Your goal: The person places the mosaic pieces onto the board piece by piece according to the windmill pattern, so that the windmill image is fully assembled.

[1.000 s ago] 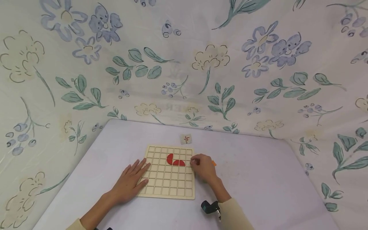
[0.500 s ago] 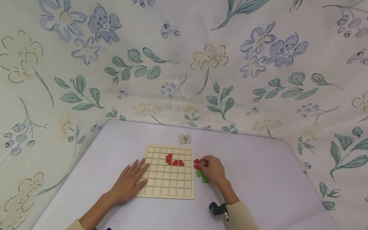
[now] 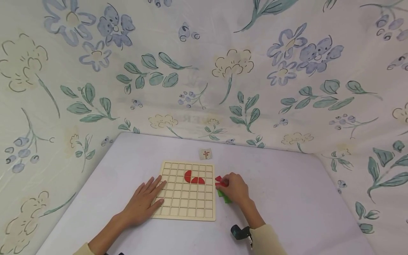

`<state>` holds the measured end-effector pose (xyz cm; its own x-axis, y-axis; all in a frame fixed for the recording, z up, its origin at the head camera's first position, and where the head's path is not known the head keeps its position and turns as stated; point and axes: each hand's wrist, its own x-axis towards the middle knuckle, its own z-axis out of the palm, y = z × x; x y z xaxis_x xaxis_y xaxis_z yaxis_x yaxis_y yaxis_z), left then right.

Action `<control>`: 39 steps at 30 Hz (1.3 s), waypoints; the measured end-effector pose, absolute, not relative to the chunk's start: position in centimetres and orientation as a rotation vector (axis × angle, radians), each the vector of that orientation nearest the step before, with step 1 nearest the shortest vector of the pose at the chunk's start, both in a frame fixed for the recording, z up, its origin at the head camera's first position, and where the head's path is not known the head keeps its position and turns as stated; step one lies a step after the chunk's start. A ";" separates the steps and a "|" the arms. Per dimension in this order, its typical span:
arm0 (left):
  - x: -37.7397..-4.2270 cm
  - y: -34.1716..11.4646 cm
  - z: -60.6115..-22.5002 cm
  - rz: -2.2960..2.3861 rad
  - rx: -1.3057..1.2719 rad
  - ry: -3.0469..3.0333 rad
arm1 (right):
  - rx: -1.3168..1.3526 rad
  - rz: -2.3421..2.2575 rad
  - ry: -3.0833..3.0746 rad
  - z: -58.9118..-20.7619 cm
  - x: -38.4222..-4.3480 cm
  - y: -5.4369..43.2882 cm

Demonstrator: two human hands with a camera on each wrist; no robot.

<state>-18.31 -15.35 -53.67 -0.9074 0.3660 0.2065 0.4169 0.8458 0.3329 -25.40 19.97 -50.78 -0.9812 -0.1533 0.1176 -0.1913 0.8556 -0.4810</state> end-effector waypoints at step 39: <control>-18.3 -15.4 -53.5 -0.585 -0.613 -2.884 | 0.511 1.452 -2.746 -49.7 -25.1 15.9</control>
<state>-18.25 -15.38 -53.48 -0.9080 0.3635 0.2085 0.4160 0.8417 0.3441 -25.09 15.92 -49.70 -0.9474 -0.2858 0.1441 -0.2801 0.5220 -0.8056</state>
